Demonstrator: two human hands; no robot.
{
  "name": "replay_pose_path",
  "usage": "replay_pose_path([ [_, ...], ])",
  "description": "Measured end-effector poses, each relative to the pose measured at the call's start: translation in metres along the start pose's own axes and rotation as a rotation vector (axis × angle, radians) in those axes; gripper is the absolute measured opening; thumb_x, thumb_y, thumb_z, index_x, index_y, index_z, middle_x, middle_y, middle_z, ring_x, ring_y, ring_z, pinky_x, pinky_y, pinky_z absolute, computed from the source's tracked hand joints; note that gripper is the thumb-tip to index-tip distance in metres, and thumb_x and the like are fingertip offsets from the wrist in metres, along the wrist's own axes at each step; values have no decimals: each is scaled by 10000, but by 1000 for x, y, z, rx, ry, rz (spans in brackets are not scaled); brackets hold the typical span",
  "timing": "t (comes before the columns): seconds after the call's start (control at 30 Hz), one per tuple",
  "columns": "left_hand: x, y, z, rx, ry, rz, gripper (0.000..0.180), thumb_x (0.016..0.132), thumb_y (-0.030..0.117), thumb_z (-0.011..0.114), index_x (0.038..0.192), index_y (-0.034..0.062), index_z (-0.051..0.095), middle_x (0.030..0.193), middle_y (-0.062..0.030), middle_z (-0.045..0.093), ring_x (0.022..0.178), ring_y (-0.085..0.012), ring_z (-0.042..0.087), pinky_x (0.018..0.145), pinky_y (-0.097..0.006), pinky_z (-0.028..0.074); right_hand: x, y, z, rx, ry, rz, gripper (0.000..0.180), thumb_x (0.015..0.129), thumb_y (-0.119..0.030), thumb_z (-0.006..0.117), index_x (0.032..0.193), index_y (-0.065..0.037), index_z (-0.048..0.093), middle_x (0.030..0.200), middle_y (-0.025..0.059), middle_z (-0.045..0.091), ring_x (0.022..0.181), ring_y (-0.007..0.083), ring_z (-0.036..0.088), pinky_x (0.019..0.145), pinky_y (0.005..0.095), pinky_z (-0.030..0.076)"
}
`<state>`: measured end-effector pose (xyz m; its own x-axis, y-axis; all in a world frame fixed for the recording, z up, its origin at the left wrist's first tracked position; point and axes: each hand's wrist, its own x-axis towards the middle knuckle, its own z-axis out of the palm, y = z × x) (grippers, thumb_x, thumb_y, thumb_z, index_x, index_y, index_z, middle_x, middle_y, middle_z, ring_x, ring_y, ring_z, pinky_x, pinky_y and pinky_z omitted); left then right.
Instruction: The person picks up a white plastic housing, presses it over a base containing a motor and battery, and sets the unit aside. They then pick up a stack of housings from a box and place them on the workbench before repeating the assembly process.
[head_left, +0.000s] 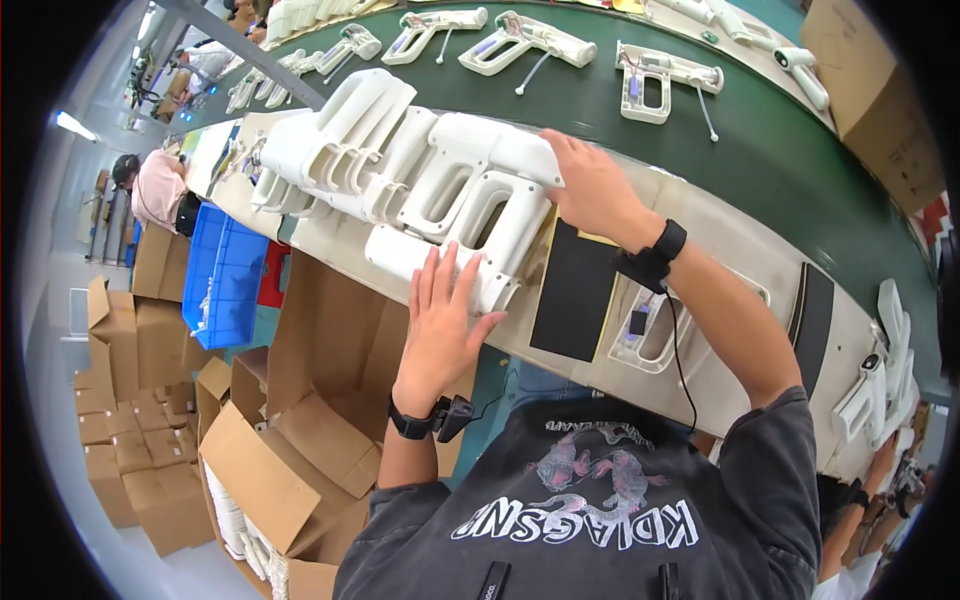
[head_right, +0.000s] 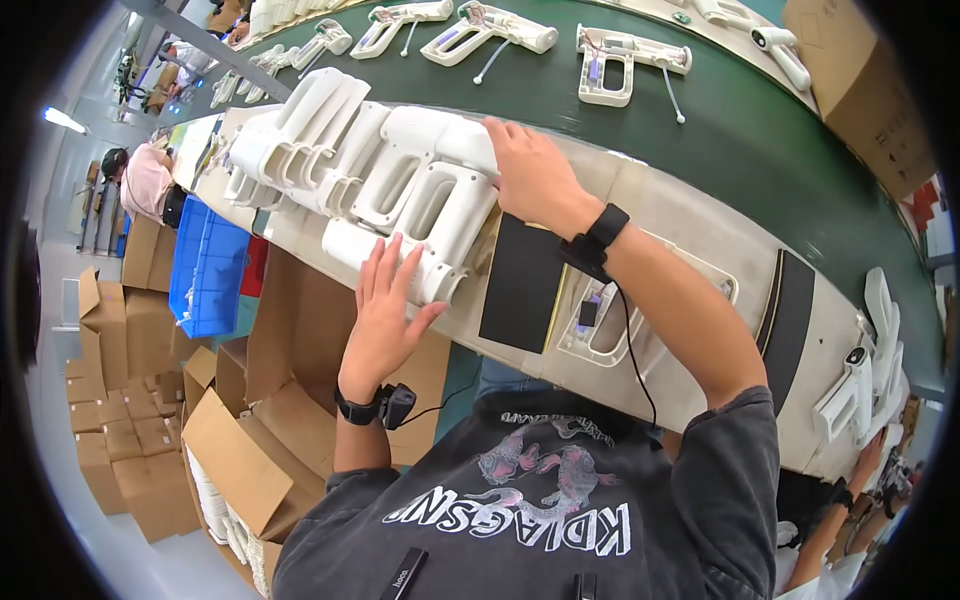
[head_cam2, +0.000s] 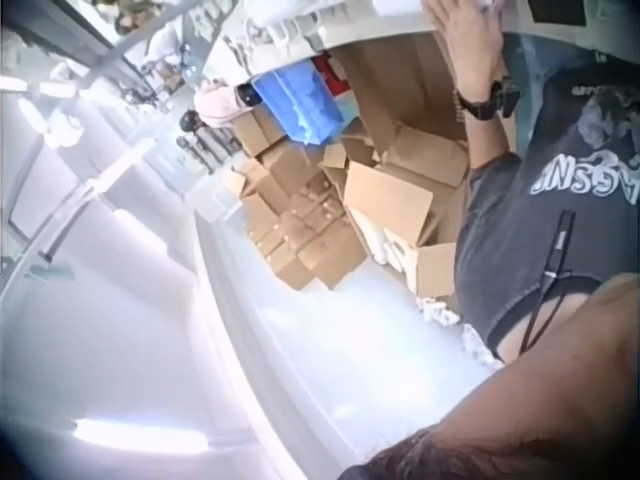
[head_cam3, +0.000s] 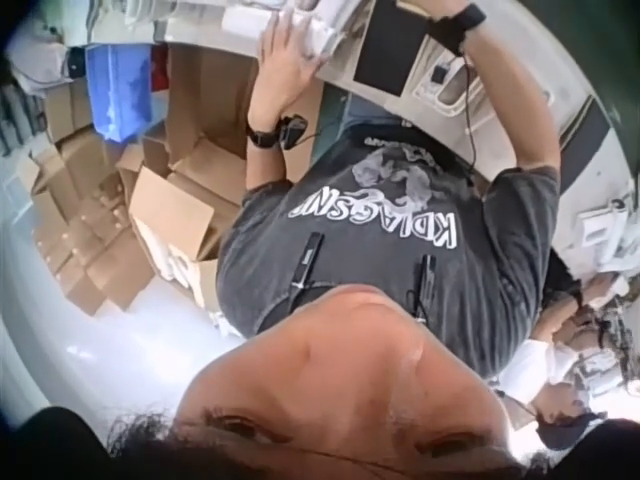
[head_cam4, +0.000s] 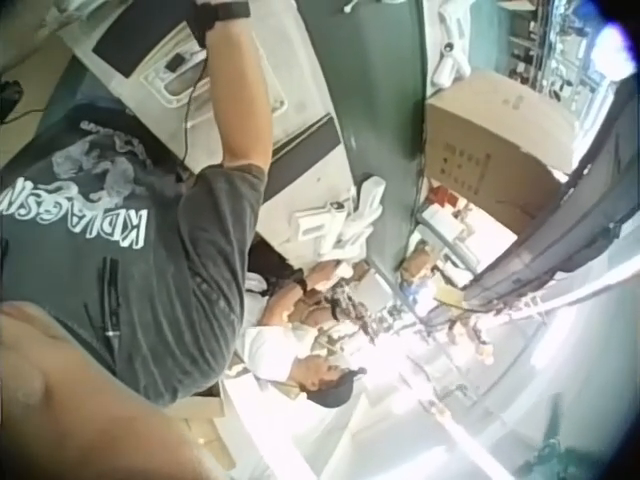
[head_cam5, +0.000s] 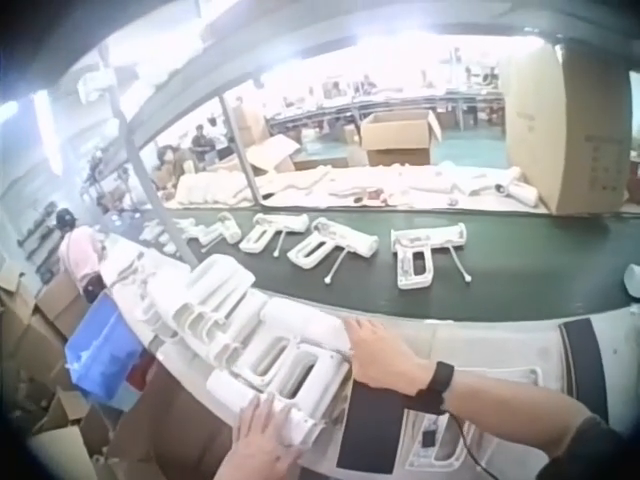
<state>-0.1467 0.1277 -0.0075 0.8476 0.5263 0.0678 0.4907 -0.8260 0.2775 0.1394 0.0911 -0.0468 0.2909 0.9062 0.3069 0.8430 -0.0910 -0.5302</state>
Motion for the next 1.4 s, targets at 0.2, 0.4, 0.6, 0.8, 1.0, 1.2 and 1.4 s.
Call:
replay_pose_path([
  [0.2, 0, -4, 4, -57, 50, 6, 710, 945, 291, 722, 1544, 75, 408, 1645, -225, 289, 1536, -441, 215, 1243, -542, 209, 5, -4, -83, 71, 114, 120, 617, 832, -80, 774, 1371, -111, 475, 1178, 201, 670, 1140, 408, 636, 945, 455, 508],
  [0.4, 12, 35, -28, -373, 167, 6, 398, 955, 87, 683, 1340, 20, 610, 1484, -221, 515, 1374, -405, 497, 1111, -453, 429, -107, 36, -182, 39, 143, -35, 701, 806, 12, 760, 1436, -62, 463, 1398, 159, 615, 1307, 371, 577, 1110, 411, 441],
  [0.6, 20, 95, 1, -823, 171, 111, 170, 917, 1, 704, 1087, 17, 708, 1072, -133, 677, 971, -251, 642, 865, -349, 507, -215, 26, -200, -25, 99, 313, 707, 784, 80, 722, 1432, -36, 463, 1439, 145, 590, 1341, 368, 554, 1148, 418, 409],
  [0.8, 53, 117, 16, -614, 294, 450, 406, 831, 86, 812, 1217, 58, 691, 1321, -145, 591, 1190, -324, 568, 981, -396, 474, -255, 23, -192, -2, 116, 294, 737, 771, 57, 749, 1443, -43, 464, 1416, 159, 597, 1305, 387, 570, 1110, 425, 442],
  [1.0, 105, 125, 38, -595, -79, 450, 639, 848, 163, 818, 1431, 87, 568, 1505, -163, 494, 1351, -366, 499, 1134, -437, 414, -247, 34, -174, 93, -29, 235, 763, 753, 52, 763, 1449, -60, 470, 1430, 164, 577, 1291, 413, 556, 1074, 446, 469],
  [1.2, 130, 128, 67, -699, -280, 422, 622, 857, 181, 817, 1424, 86, 579, 1437, -148, 546, 1293, -338, 558, 1086, -402, 461, -250, 59, -173, 119, -47, 256, 779, 754, 62, 755, 1465, -68, 463, 1439, 155, 577, 1302, 390, 558, 1098, 441, 458],
  [1.4, 140, 135, 70, -677, -278, 448, 596, 856, 171, 816, 1404, 87, 599, 1418, -154, 562, 1296, -336, 557, 1085, -403, 461, -252, 69, -173, 167, -44, 294, 780, 765, 61, 754, 1476, -71, 461, 1467, 138, 564, 1338, 369, 542, 1117, 439, 449],
])
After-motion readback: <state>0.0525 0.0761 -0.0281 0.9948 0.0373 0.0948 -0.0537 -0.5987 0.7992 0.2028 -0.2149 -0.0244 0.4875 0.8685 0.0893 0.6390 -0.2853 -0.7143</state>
